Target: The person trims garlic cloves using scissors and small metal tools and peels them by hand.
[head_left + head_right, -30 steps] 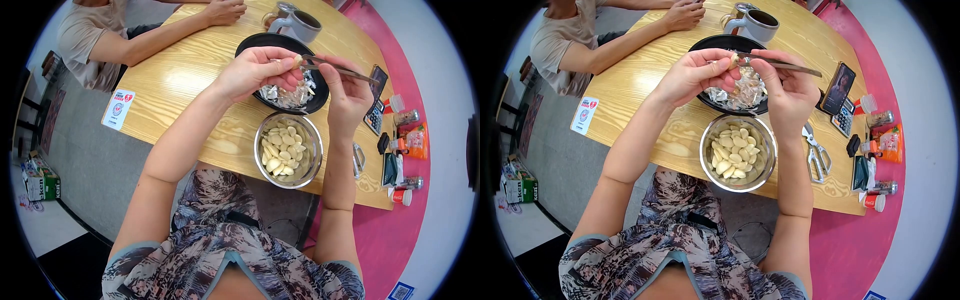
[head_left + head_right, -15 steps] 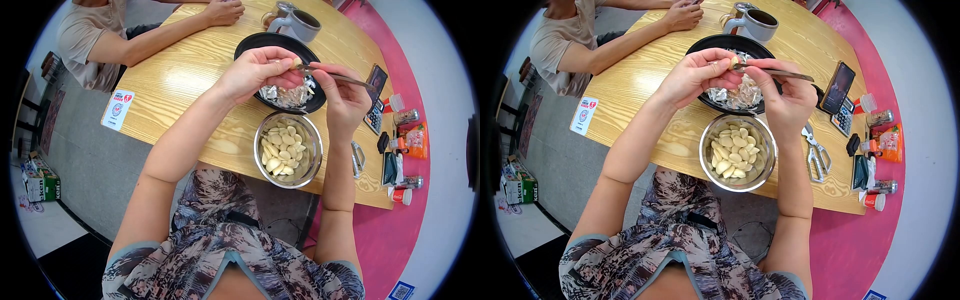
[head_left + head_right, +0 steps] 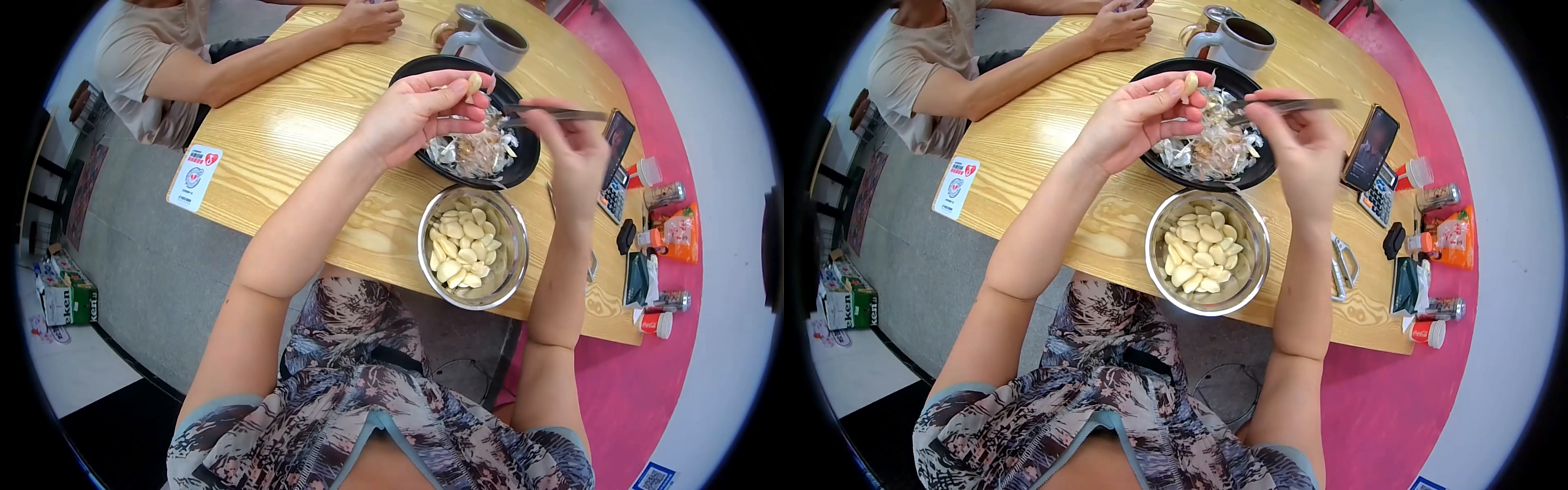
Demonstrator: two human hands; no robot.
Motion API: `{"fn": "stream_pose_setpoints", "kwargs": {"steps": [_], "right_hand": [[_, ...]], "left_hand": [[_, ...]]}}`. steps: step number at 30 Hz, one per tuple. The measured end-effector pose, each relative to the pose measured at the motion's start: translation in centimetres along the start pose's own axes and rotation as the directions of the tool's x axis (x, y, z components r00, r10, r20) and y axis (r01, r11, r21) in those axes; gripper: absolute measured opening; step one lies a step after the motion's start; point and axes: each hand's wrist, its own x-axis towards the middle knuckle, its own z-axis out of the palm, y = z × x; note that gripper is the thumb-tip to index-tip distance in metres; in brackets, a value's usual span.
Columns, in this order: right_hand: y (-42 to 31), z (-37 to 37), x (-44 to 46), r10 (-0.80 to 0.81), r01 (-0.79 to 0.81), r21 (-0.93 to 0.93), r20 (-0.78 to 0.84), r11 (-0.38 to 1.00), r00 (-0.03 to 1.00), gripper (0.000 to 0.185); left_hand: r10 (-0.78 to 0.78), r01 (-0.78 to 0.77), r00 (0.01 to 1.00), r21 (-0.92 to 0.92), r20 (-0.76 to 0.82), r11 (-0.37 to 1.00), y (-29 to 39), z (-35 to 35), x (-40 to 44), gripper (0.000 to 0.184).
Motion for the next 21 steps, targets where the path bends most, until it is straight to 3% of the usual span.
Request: {"fn": "stream_pose_setpoints", "kwargs": {"steps": [1,2,4,5,8,9,12,16,19,21], "right_hand": [[1.0,0.5,0.2,-0.004,0.003,-0.114,-0.011,0.994,1.0,0.015],[1.2,0.3,-0.1,-0.008,0.007,-0.115,-0.013,0.993,1.0,0.015],[0.0,1.6,-0.7,-0.153,0.14,-0.103,-0.133,0.985,0.979,0.016],[-0.2,2.2,-0.7,-0.236,0.238,-0.008,-0.165,0.971,0.958,0.018],[-0.2,3.3,-0.8,-0.333,0.332,-0.026,-0.131,0.943,0.934,0.018],[0.1,3.3,-0.5,-0.419,0.404,-0.143,-0.096,0.903,0.903,0.017],[0.1,3.6,-0.5,-0.482,0.448,-0.256,-0.088,0.857,0.872,0.016],[0.0,3.6,-0.7,-0.527,0.492,-0.273,-0.07,0.827,0.847,0.015],[-0.3,3.2,-1.1,-0.466,0.445,-0.286,-0.004,0.849,0.885,0.018],[-0.1,3.1,-1.1,-0.358,0.351,-0.102,-0.057,0.931,0.932,0.015]], "left_hand": [[0.004,-0.004,1.0,-0.013,-0.003,1.0,-0.1,0.0,0.0,0.032],[0.006,-0.006,1.0,-0.012,0.001,1.0,-0.2,0.1,0.1,0.032],[0.054,-0.05,0.998,0.084,-0.045,0.995,-0.4,0.4,0.1,0.03],[0.052,-0.047,0.997,0.083,-0.051,0.995,-0.5,0.4,-0.1,0.03],[0.067,-0.064,0.997,0.062,-0.047,0.996,-0.5,0.7,0.0,0.028],[0.062,-0.059,0.997,0.066,-0.054,0.996,-0.4,1.0,-0.1,0.028],[0.058,-0.054,0.997,0.077,-0.051,0.996,-0.3,1.1,-0.2,0.027],[0.059,-0.055,0.998,0.118,-0.031,0.991,0.0,1.7,-0.5,0.027],[0.061,-0.059,0.998,0.087,-0.019,0.994,0.0,1.6,-0.4,0.026],[0.071,-0.069,0.997,0.077,-0.02,0.995,-0.1,1.5,-0.4,0.026]]}}
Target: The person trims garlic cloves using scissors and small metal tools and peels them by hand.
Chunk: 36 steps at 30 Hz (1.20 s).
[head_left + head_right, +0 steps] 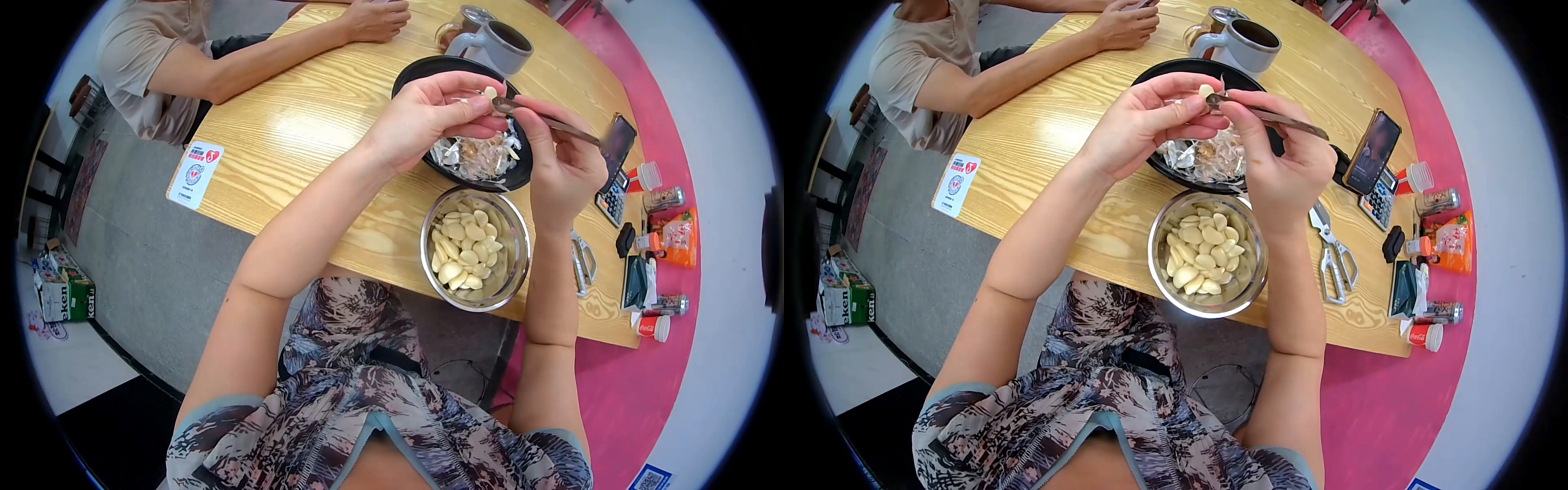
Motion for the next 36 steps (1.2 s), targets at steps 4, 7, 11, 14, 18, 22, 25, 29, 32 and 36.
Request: {"fn": "stream_pose_setpoints", "kwargs": {"steps": [4,7,11,14,18,22,25,29,32,36], "right_hand": [[-0.2,0.0,-0.1,0.046,-0.044,0.072,-0.029,0.996,0.999,0.011],[-0.5,-0.3,-0.3,0.089,-0.086,0.084,-0.034,0.993,0.995,0.011],[-0.5,-1.0,-0.4,0.106,-0.105,0.063,-0.021,0.993,0.994,0.012],[-0.2,-1.8,-0.2,0.132,-0.132,-0.012,-0.035,0.991,0.991,0.013],[1.6,-2.2,0.2,0.306,-0.302,-0.088,0.039,0.949,0.951,0.015],[1.1,-1.1,-0.2,0.081,-0.075,0.068,-0.099,0.995,0.992,0.02],[0.9,-0.3,-0.1,-0.015,0.016,0.015,-0.029,1.0,0.999,0.021],[0.7,0.4,0.0,-0.024,0.027,0.061,-0.043,0.998,0.999,0.018],[1.0,0.3,-0.2,0.0,0.003,0.046,-0.068,0.999,0.998,0.016],[0.5,0.1,-0.2,0.068,-0.057,0.093,-0.11,0.994,0.992,0.014]], "left_hand": [[-0.009,0.009,1.0,0.046,0.017,0.999,0.0,-0.3,0.0,0.027],[0.014,-0.013,1.0,0.027,-0.024,1.0,-0.1,-0.8,0.2,0.029],[0.053,-0.053,0.997,0.0,-0.06,0.999,-0.1,-1.4,0.4,0.03],[0.049,-0.049,0.993,0.005,-0.105,0.999,0.1,-1.5,0.5,0.03],[0.052,-0.045,0.994,0.08,-0.093,0.996,-0.1,-1.1,0.4,0.03],[0.028,-0.025,0.999,0.073,-0.041,0.997,-0.4,-1.1,0.5,0.029],[0.007,-0.004,0.998,0.039,-0.064,0.999,-0.4,-1.0,0.5,0.028],[-0.015,0.015,0.999,-0.011,-0.028,1.0,-0.2,-1.0,0.4,0.026],[-0.022,0.022,1.0,-0.019,-0.002,1.0,0.0,-0.6,0.2,0.025],[-0.011,0.011,1.0,-0.01,0.015,1.0,0.0,-0.5,0.1,0.023]]}}
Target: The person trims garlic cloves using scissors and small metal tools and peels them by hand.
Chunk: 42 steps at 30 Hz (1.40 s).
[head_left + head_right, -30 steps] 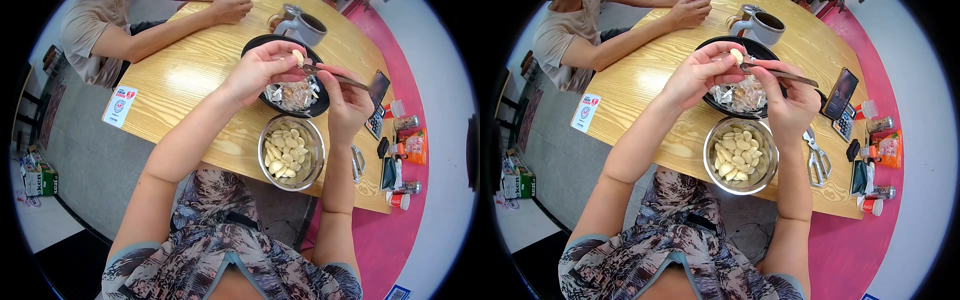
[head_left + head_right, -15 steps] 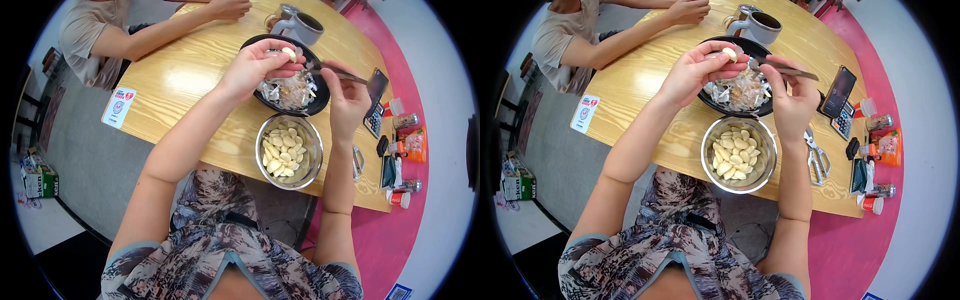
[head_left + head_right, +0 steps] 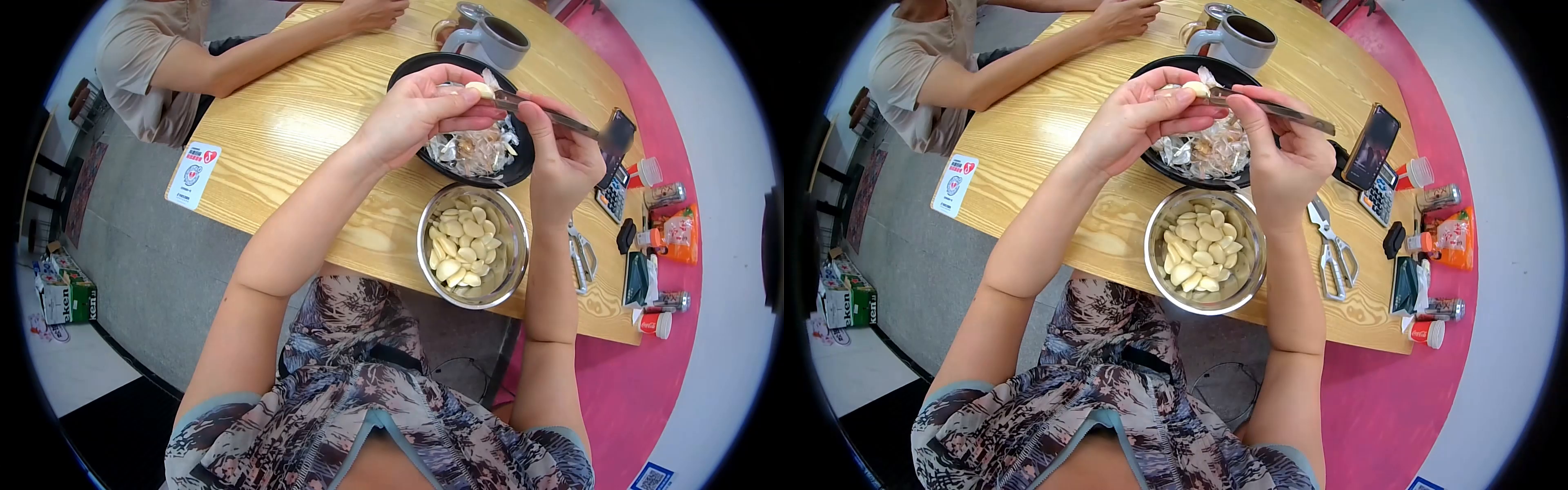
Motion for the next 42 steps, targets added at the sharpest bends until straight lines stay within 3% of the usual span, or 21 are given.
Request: {"fn": "stream_pose_setpoints", "kwargs": {"steps": [8,23,27,32,39,41,42], "right_hand": [[-0.6,-0.7,0.6,0.254,-0.248,0.167,-0.012,0.954,0.967,0.013],[0.0,-1.0,1.2,0.352,-0.336,0.327,0.008,0.883,0.936,0.015],[-0.3,-0.9,1.1,0.352,-0.334,0.316,-0.001,0.888,0.936,0.015],[-0.7,-0.8,0.9,0.233,-0.232,0.121,0.003,0.965,0.972,0.012],[0.0,-1.2,1.1,0.235,-0.23,0.123,-0.03,0.965,0.971,0.011],[0.5,-2.7,2.3,0.206,-0.177,0.181,-0.152,0.967,0.967,0.013],[0.4,-3.0,2.6,0.201,-0.179,0.169,-0.125,0.969,0.972,0.015]], "left_hand": [[0.004,-0.006,1.0,0.097,0.023,0.995,0.1,0.0,0.0,0.023],[0.043,-0.053,0.998,0.192,0.054,0.98,0.6,0.1,-0.1,0.022],[0.056,-0.064,0.997,0.182,0.05,0.981,0.5,0.2,-0.1,0.023],[0.101,-0.1,0.995,0.244,0.009,0.965,0.7,0.5,-0.2,0.023],[0.079,-0.083,0.997,0.298,0.028,0.951,0.6,0.2,-0.2,0.019],[0.066,-0.073,0.997,0.308,0.032,0.949,0.8,0.2,-0.2,0.018],[0.057,-0.062,0.998,0.307,0.024,0.95,0.9,0.3,-0.3,0.018]]}}
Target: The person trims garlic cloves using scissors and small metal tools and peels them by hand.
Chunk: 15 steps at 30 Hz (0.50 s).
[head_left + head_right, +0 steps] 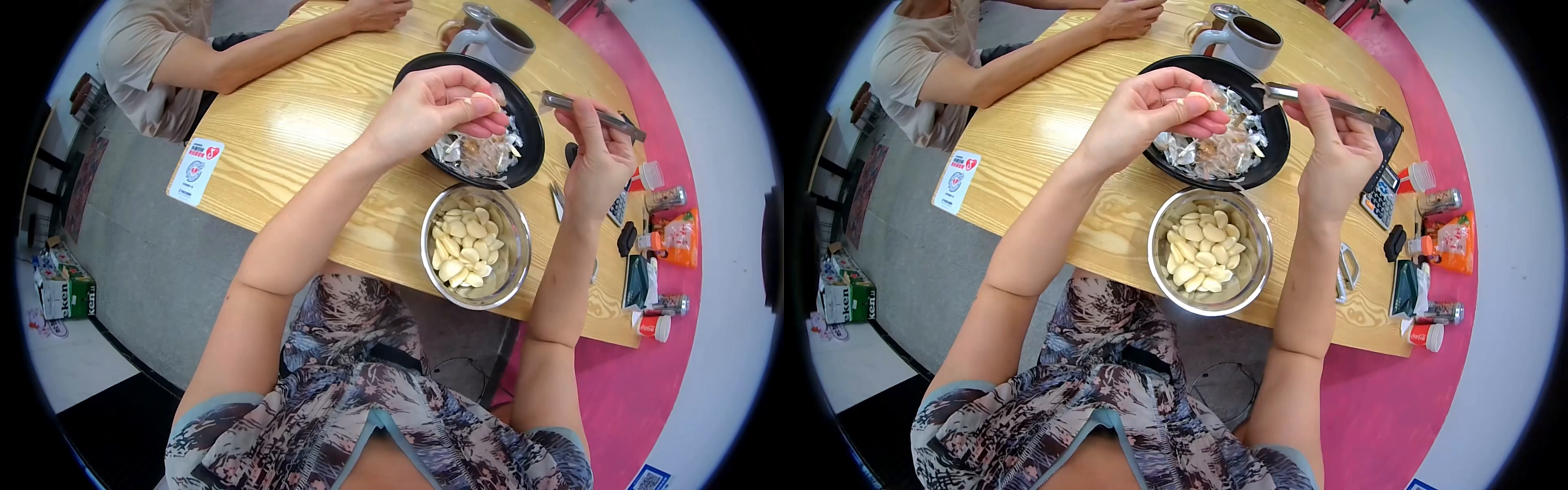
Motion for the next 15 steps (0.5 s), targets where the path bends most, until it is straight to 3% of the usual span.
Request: {"fn": "stream_pose_setpoints", "kwargs": {"steps": [5,7,11,15], "right_hand": [[-0.8,0.6,-0.9,0.058,-0.052,-0.053,0.131,0.997,0.99,0.014],[-0.6,0.9,-1.5,-0.044,0.076,-0.124,0.243,0.989,0.969,0.015],[-0.3,1.4,-2.3,-0.122,0.182,-0.185,0.294,0.966,0.948,0.015],[-0.6,1.2,-2.2,-0.081,0.159,-0.237,0.309,0.958,0.948,0.014]], "left_hand": [[-0.03,0.029,0.999,-0.027,-0.018,0.999,-0.4,0.2,0.3,0.02],[-0.04,0.04,0.999,-0.027,-0.031,0.999,-0.5,0.1,0.3,0.021],[-0.057,0.057,0.998,0.014,-0.035,0.998,-0.6,0.3,0.2,0.021],[-0.046,0.046,0.999,0.044,-0.004,0.998,-0.7,0.2,0.3,0.02]]}}
